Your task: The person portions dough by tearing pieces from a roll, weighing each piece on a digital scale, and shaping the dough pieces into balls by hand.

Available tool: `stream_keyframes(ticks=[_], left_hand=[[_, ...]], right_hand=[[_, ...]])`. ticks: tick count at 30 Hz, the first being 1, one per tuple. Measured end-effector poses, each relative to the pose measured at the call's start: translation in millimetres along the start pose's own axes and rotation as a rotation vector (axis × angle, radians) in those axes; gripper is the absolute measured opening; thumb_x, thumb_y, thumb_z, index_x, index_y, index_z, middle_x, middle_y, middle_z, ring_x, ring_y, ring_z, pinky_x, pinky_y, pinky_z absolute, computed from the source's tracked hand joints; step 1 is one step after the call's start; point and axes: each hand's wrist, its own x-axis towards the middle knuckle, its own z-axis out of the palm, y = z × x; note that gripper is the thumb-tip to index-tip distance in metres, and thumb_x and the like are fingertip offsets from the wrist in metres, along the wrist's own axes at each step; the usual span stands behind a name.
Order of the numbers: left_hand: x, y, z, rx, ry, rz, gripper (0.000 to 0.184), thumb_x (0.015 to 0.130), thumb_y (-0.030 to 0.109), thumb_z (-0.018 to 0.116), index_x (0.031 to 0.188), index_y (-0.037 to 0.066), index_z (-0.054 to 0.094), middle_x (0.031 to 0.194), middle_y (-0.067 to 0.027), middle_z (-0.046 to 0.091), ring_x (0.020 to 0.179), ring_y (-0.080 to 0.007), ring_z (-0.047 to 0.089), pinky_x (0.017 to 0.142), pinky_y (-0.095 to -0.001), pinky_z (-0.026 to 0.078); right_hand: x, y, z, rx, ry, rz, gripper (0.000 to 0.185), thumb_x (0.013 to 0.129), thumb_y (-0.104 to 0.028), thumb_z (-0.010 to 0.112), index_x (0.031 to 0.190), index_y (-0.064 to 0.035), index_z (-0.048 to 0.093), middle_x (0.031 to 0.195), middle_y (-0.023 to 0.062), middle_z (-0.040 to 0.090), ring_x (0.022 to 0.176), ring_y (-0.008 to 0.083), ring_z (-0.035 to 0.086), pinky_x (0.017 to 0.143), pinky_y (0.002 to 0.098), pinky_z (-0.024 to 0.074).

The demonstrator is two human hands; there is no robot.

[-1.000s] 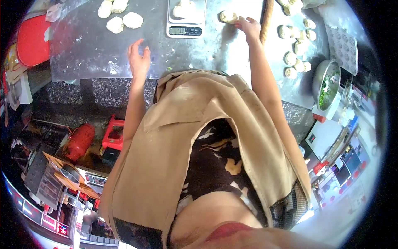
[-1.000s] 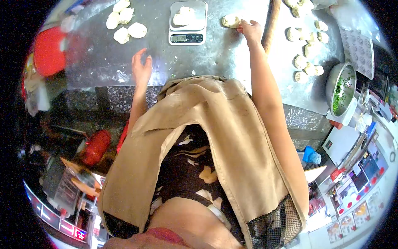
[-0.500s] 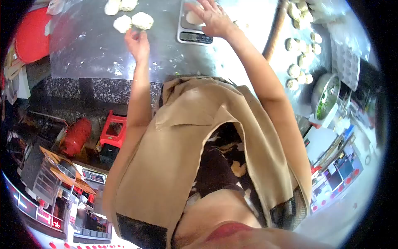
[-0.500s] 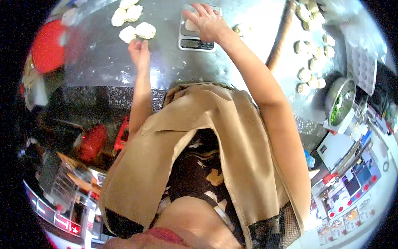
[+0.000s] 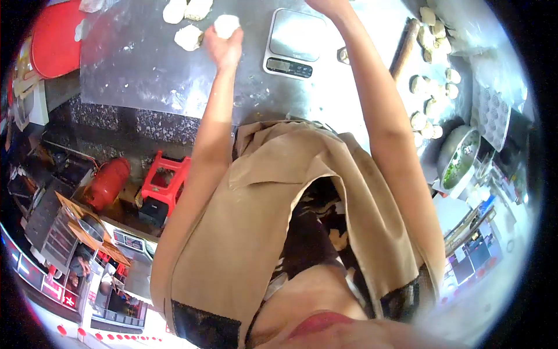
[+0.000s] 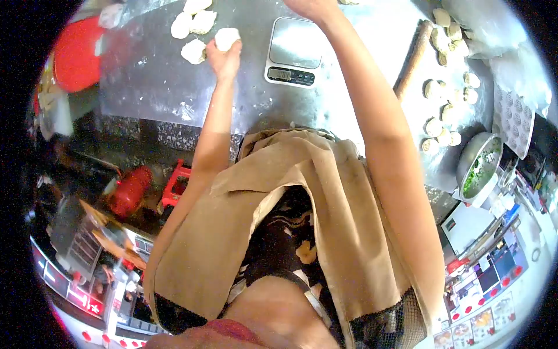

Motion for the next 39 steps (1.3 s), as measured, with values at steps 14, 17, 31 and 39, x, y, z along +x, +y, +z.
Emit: stream_keyframes(ticks=[14,17,31,39], left_hand=[[-38,16,26,0.393,-0.313,0.794,0.065,0.072,0.037,0.071,0.124,0.006,0.048,0.129,-0.0131,0.042,0.117,-0.0336,0.039,0.097,-0.0452,0.034],[-26,-7,-14,0.415,-0.205,0.653,0.053,0.079,0.033,0.066,0.121,0.005,0.051,0.127,-0.0159,0.044,0.118,-0.0332,0.041,0.099,-0.0449,0.032],[-58,-78,-84,0.382,0.042,0.315,0.046,0.077,0.028,0.067,0.113,0.001,0.057,0.112,-0.0211,0.055,0.113,-0.0332,0.045,0.099,-0.0429,0.032],[-11,-41,-54,0.061,0.069,0.252,0.044,0.076,0.022,0.067,0.112,-0.003,0.056,0.110,-0.0220,0.056,0.106,-0.0310,0.053,0.092,-0.0392,0.042]], right_hand=[[-186,18,-123,0.045,0.103,0.889,0.045,0.083,-0.027,0.062,0.123,-0.0082,0.053,0.118,0.0182,0.057,0.105,0.0287,0.058,0.085,0.0404,0.0494],[-211,29,-133,0.129,0.155,0.939,0.042,0.084,-0.025,0.063,0.120,-0.0044,0.055,0.108,0.0137,0.060,0.098,0.0211,0.058,0.084,0.0332,0.0480],[-210,0,-115,0.225,0.112,0.896,0.034,0.085,-0.027,0.063,0.113,-0.0085,0.062,0.106,0.0101,0.064,0.094,0.0229,0.063,0.082,0.0324,0.0496],[-201,18,-108,0.233,0.070,0.810,0.035,0.084,-0.029,0.064,0.112,-0.0087,0.063,0.103,0.0084,0.065,0.089,0.0209,0.063,0.082,0.0314,0.0483]])
